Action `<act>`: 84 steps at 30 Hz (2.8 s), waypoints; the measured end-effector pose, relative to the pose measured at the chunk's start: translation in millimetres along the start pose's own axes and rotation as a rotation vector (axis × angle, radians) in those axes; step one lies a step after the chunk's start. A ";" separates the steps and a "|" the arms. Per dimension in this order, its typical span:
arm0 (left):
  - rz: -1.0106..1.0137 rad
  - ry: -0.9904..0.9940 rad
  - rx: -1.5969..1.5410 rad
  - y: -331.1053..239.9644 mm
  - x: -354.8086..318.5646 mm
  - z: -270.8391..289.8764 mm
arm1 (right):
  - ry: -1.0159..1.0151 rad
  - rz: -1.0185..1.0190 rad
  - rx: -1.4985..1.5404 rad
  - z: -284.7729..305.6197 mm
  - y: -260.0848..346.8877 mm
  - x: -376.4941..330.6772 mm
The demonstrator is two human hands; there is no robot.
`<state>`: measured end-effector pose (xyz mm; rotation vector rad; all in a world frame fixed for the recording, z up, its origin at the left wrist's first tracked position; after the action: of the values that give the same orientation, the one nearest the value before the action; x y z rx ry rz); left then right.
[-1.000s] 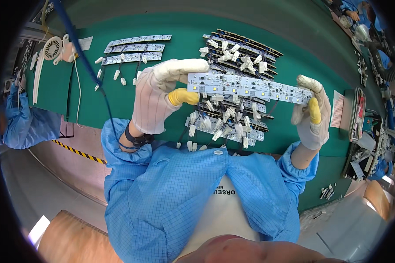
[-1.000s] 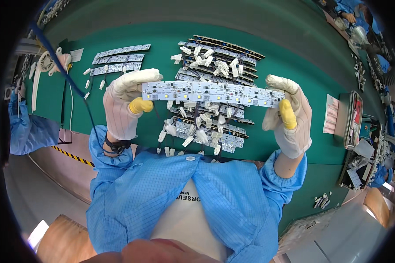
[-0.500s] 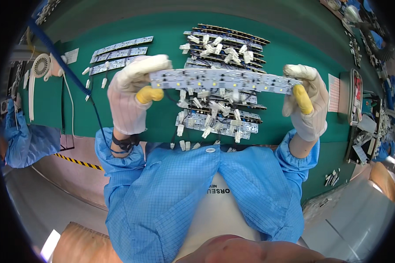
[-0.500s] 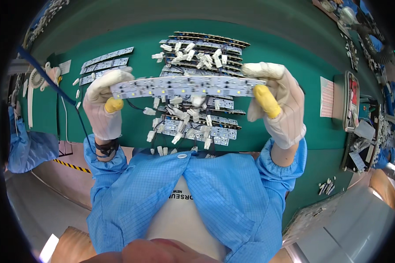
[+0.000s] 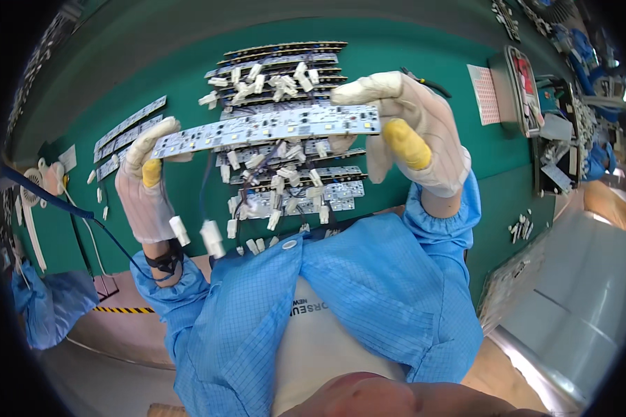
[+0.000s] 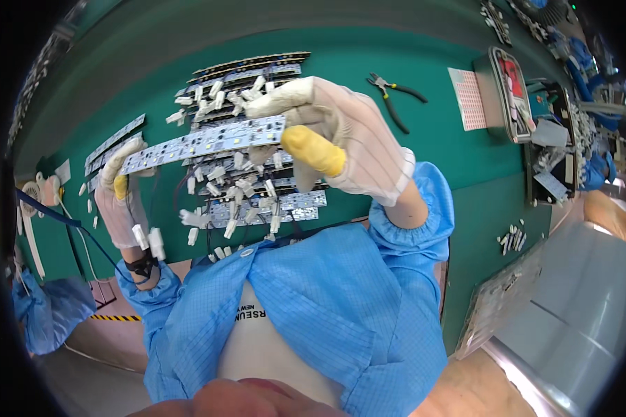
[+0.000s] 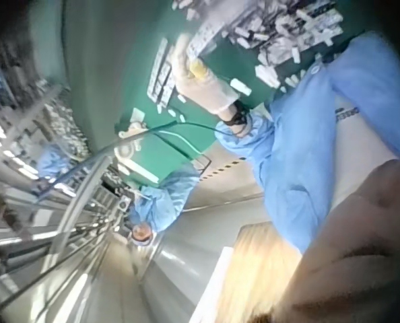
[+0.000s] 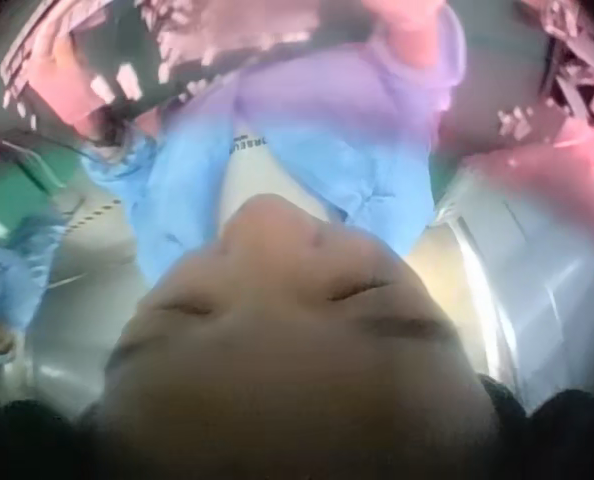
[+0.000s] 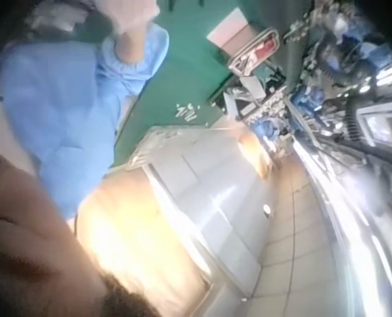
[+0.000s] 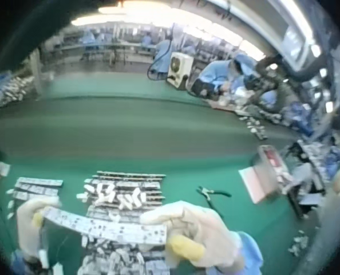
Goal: Inspecting and trimming LED strip circuit boards at a manual assembly station.
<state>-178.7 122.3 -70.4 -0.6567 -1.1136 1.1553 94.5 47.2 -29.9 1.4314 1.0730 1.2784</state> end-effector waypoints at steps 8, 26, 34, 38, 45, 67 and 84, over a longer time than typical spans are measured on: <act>-0.027 -0.062 -0.230 5.3 -1.2 5.2 | -0.087 -0.037 -0.010 5.4 1.7 1.6; -0.113 0.057 -0.564 -36.9 -12.6 4.4 | -0.167 -0.073 -0.319 23.2 -21.3 13.4; 0.033 0.003 -0.413 -16.8 -2.6 7.9 | -0.152 -0.153 -0.169 7.6 -12.2 9.5; -0.007 0.021 -0.423 -17.0 -1.6 6.6 | -0.149 -0.110 -0.118 10.9 -15.9 11.2; -0.023 0.032 -0.514 -24.3 -8.9 4.3 | -0.165 -0.121 -0.198 12.8 -15.1 11.0; 0.020 -0.016 0.059 0.4 5.0 -2.1 | 0.064 -0.031 -0.030 -7.4 1.5 3.1; 0.020 -0.034 -0.480 -21.0 -2.9 6.2 | -0.129 -0.088 -0.200 8.9 -18.9 12.7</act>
<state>-176.5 112.0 -50.9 -1.0206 -1.4326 0.9200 103.7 62.8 -46.2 1.2836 0.8854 1.1789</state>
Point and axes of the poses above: each hand's wrist, its own x-axis towards the middle knuckle, its own z-axis out of the back of the hand, y = z × x, the point moved 7 cm from there along x, towards the middle knuckle, and after that the axes turned 14 degrees about -y, right-handed, at the moved point
